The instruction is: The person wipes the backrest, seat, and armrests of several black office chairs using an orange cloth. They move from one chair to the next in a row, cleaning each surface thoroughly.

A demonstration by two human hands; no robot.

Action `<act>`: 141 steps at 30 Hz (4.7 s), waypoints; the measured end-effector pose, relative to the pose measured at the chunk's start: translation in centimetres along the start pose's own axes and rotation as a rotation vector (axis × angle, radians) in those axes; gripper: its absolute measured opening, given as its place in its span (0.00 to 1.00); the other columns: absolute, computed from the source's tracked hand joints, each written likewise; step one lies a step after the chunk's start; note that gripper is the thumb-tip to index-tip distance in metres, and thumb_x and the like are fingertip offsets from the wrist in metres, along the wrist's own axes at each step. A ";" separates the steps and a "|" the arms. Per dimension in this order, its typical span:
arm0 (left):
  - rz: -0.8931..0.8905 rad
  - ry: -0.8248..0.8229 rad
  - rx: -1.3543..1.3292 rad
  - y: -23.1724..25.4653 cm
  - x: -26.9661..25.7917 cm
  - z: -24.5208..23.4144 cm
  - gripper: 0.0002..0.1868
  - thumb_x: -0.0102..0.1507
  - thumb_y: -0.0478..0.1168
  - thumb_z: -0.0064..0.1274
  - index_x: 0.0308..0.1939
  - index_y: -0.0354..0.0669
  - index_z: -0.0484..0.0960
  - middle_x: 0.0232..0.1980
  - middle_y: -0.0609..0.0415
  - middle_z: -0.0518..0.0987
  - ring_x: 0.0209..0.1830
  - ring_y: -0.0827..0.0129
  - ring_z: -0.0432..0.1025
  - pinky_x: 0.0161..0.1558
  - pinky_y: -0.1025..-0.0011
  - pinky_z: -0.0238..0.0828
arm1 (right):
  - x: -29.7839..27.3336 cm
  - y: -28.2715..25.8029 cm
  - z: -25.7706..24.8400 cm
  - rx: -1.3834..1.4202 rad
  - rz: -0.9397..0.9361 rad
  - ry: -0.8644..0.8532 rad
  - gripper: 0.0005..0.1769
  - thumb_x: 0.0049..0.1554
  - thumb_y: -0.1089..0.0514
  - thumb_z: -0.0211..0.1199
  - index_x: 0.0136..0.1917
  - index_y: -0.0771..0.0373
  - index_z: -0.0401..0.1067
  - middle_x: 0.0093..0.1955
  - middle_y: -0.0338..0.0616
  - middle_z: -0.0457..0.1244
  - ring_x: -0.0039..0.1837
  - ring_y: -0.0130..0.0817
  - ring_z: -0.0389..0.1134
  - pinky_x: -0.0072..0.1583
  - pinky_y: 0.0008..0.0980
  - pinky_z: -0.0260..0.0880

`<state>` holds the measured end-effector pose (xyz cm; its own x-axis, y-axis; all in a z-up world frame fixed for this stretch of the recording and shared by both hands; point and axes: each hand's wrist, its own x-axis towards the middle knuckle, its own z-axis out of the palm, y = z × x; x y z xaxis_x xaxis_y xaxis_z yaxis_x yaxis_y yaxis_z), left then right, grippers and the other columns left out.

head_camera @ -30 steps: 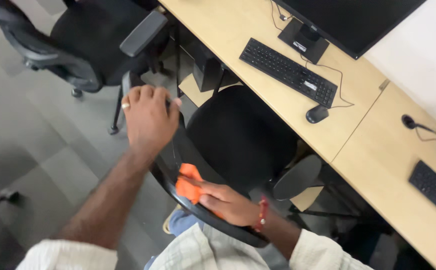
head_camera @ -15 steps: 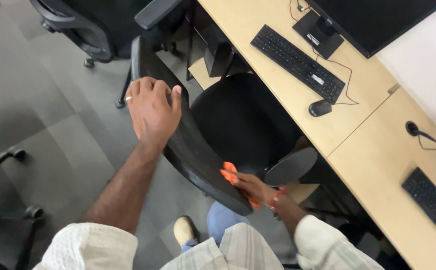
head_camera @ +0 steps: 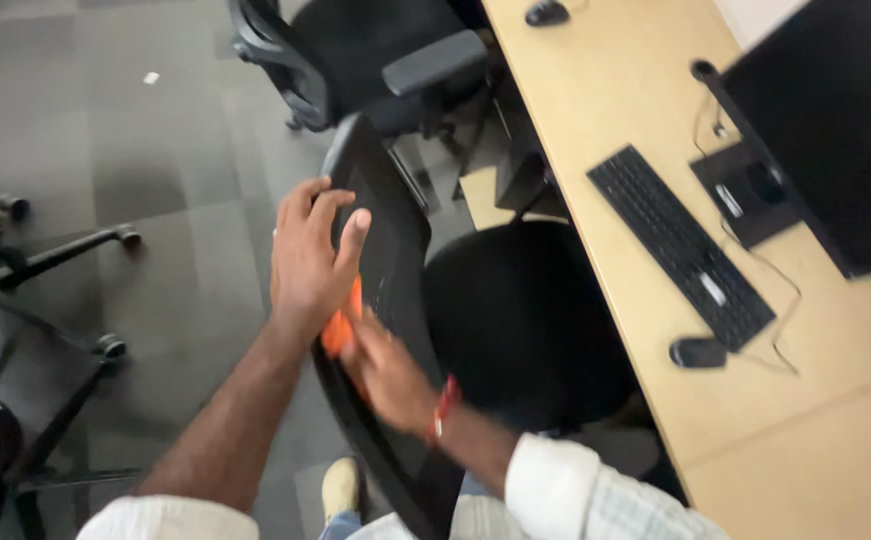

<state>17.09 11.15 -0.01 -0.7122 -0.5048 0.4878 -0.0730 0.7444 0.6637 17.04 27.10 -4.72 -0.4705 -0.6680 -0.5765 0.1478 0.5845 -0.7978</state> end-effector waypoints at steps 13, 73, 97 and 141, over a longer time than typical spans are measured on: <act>-0.073 -0.030 0.181 0.4 0.3 -0.3 0.23 0.70 0.52 0.48 0.60 0.37 0.79 0.68 0.42 0.74 0.69 0.46 0.66 0.67 0.52 0.62 | 6.4 5.5 -2.2 0.033 -0.849 -0.097 0.36 0.73 0.44 0.34 0.86 0.65 0.39 0.88 0.63 0.36 0.89 0.56 0.31 0.83 0.51 0.26; -0.171 0.211 0.297 2.5 -2.9 1.5 0.19 0.72 0.43 0.49 0.64 0.39 0.73 0.48 0.44 0.83 0.50 0.46 0.76 0.53 0.53 0.72 | 18.1 -3.0 -4.8 0.100 -1.027 0.292 0.34 0.71 0.45 0.43 0.82 0.66 0.50 0.77 0.54 0.52 0.76 0.46 0.55 0.74 0.42 0.55; -0.216 -0.064 0.649 8.5 -11.2 0.7 0.34 0.62 0.46 0.54 0.71 0.42 0.66 0.77 0.40 0.58 0.78 0.48 0.51 0.73 0.53 0.50 | -2.6 20.8 0.8 0.595 -0.482 -0.246 0.32 0.68 0.58 0.44 0.83 0.65 0.44 0.84 0.46 0.48 0.81 0.32 0.51 0.76 0.30 0.48; -0.318 -0.102 0.651 8.0 -9.8 0.7 0.28 0.64 0.50 0.48 0.66 0.43 0.71 0.79 0.49 0.59 0.79 0.57 0.53 0.64 0.53 0.66 | 4.7 23.7 0.5 0.415 -0.488 -0.066 0.36 0.68 0.44 0.47 0.82 0.63 0.46 0.75 0.54 0.50 0.71 0.40 0.51 0.67 0.35 0.50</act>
<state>22.98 22.37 0.09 -0.6466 -0.7203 0.2511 -0.6647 0.6935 0.2778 18.78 37.63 -26.44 -0.5164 -0.8465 -0.1293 0.2609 -0.0118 -0.9653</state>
